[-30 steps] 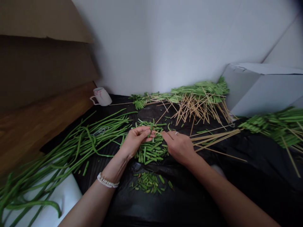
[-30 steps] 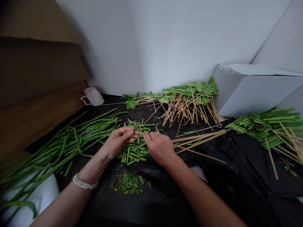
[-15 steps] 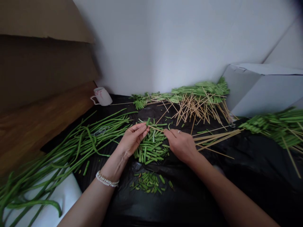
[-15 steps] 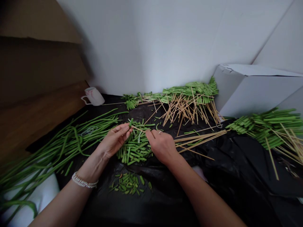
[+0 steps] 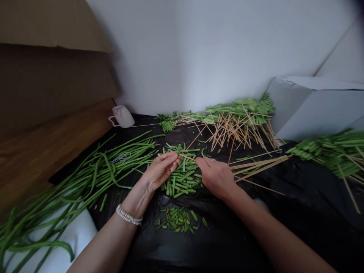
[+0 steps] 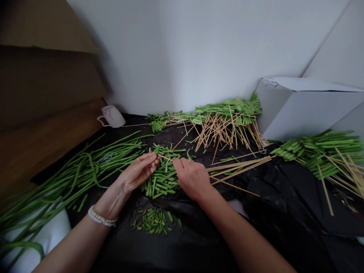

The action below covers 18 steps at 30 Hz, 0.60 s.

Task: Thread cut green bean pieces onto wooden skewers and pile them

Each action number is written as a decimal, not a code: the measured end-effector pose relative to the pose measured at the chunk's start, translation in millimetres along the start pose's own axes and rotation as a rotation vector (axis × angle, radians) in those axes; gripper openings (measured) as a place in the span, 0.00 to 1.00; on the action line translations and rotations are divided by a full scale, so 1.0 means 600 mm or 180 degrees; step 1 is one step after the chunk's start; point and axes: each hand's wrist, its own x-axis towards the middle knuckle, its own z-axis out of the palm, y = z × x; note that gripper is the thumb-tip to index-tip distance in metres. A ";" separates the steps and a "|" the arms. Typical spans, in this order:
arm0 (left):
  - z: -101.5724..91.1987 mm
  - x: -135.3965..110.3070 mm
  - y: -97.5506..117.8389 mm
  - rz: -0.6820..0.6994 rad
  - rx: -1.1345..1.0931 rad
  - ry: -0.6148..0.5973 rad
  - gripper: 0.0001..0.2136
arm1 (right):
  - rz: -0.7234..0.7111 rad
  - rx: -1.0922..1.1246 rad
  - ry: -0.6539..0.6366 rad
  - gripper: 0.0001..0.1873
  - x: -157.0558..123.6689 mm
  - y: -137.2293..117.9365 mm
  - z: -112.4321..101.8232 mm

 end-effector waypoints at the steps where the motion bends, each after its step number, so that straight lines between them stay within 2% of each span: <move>1: 0.001 -0.001 0.000 -0.0005 0.0023 -0.0016 0.03 | 0.0016 -0.0002 -0.0043 0.12 0.000 -0.001 -0.001; 11: 0.008 -0.004 -0.013 0.0008 0.0246 -0.0009 0.05 | 0.0042 -0.0022 -0.0147 0.11 0.000 -0.008 0.000; 15: 0.024 -0.014 -0.033 -0.0113 0.0419 -0.0228 0.09 | -0.0057 0.0076 -0.0129 0.09 0.002 -0.015 0.000; 18: 0.028 -0.018 -0.035 -0.0051 0.0507 -0.0289 0.11 | -0.0131 0.0103 0.0023 0.09 0.003 -0.014 0.001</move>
